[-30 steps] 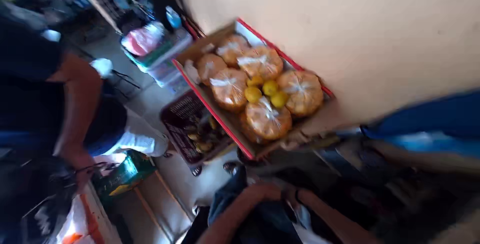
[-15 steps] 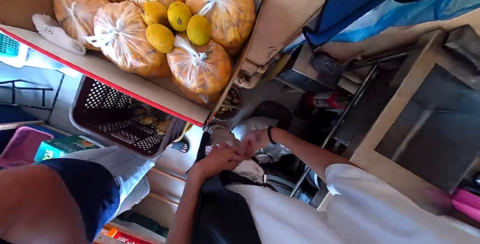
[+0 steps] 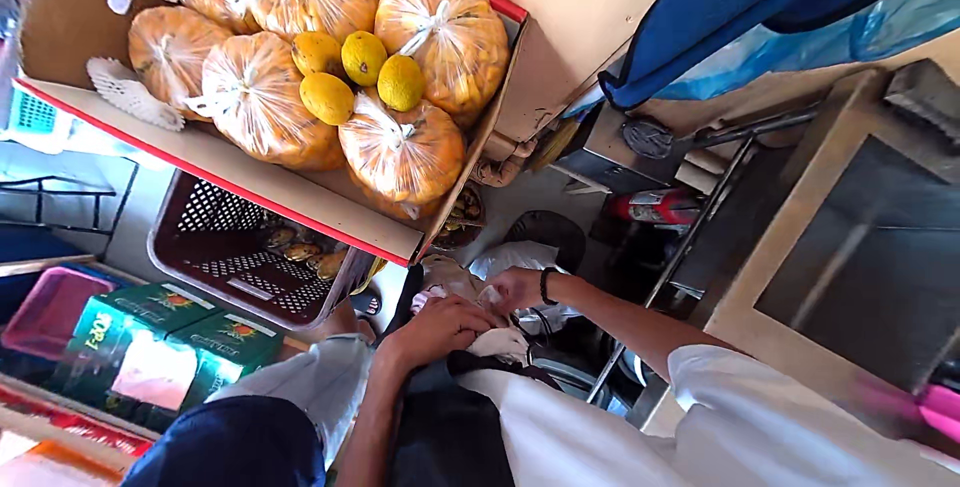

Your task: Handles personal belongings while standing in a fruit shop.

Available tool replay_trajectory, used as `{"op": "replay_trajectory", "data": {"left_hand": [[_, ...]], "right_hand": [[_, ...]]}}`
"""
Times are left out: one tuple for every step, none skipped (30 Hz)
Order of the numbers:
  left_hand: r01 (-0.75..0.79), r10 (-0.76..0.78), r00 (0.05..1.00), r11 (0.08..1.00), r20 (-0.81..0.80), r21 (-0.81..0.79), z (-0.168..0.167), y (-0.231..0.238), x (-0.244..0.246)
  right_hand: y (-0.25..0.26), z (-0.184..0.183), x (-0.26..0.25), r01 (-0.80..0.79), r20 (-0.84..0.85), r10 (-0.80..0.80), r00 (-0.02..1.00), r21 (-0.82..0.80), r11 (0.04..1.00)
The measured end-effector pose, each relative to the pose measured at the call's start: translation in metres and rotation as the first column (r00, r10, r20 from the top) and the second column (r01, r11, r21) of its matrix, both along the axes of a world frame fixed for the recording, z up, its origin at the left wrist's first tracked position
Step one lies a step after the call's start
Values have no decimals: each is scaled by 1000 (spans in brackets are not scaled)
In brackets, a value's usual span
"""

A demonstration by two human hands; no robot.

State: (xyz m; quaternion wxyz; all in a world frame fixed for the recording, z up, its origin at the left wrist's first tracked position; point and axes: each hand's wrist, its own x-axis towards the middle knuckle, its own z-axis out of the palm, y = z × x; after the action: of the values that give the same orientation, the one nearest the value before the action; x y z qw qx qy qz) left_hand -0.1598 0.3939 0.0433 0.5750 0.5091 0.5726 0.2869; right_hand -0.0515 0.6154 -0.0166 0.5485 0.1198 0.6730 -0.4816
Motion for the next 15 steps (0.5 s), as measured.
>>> {"op": "replay_trajectory", "data": {"left_hand": [[0,0,1000,1000,-2,3,-1,1,-1],[0,0,1000,1000,-9,11,-3,1,-3],[-1,1,1000,1000,-6,15,-4,1,-3],[-5,5,1000,1000,3,20,-6,1,-3],[-9,9,1000,1000,9,24,-7,1,-4],[-10,9,1000,1000,14,22,-7,2,-4],[-9,8,1000,1000,17,16,-8,4,-4],[-6,6,1000,1000,15,10,-8,6,-3],[-14,14,1000,1000,11,1,-10,7,0],[-40,40,999,999,-8,-3,-11,9,3],[-81,80,996,997,-50,-3,-13,12,3],[-136,134,986,991,-103,-4,-14,17,4],[-207,205,967,978,-153,5,-13,22,2],[-291,290,936,956,-201,28,-10,28,0],[-366,377,895,926,-241,90,-4,34,-4]], "right_hand": [[3,2,-1,-11,48,11,999,6,1000],[8,5,-3,-24,104,22,994,15,1000],[13,7,-8,-44,144,38,989,40,998],[17,9,-15,-88,150,75,986,85,992],[19,9,-22,-131,105,117,988,139,982],[18,5,-27,-144,25,142,990,188,972],[14,-2,-28,-121,-41,132,990,213,969],[10,-8,-25,-105,-61,122,991,221,970],[5,-12,-17,-84,-49,97,994,217,973],[1,-17,-7,-55,-35,63,997,198,979],[0,-19,0,-18,-4,19,1000,163,987],[2,-22,6,31,29,-34,999,116,993],[6,-24,12,73,50,-77,996,70,995],[10,-26,18,106,57,-107,993,35,994],[12,-29,21,105,45,-106,993,21,994]]}}
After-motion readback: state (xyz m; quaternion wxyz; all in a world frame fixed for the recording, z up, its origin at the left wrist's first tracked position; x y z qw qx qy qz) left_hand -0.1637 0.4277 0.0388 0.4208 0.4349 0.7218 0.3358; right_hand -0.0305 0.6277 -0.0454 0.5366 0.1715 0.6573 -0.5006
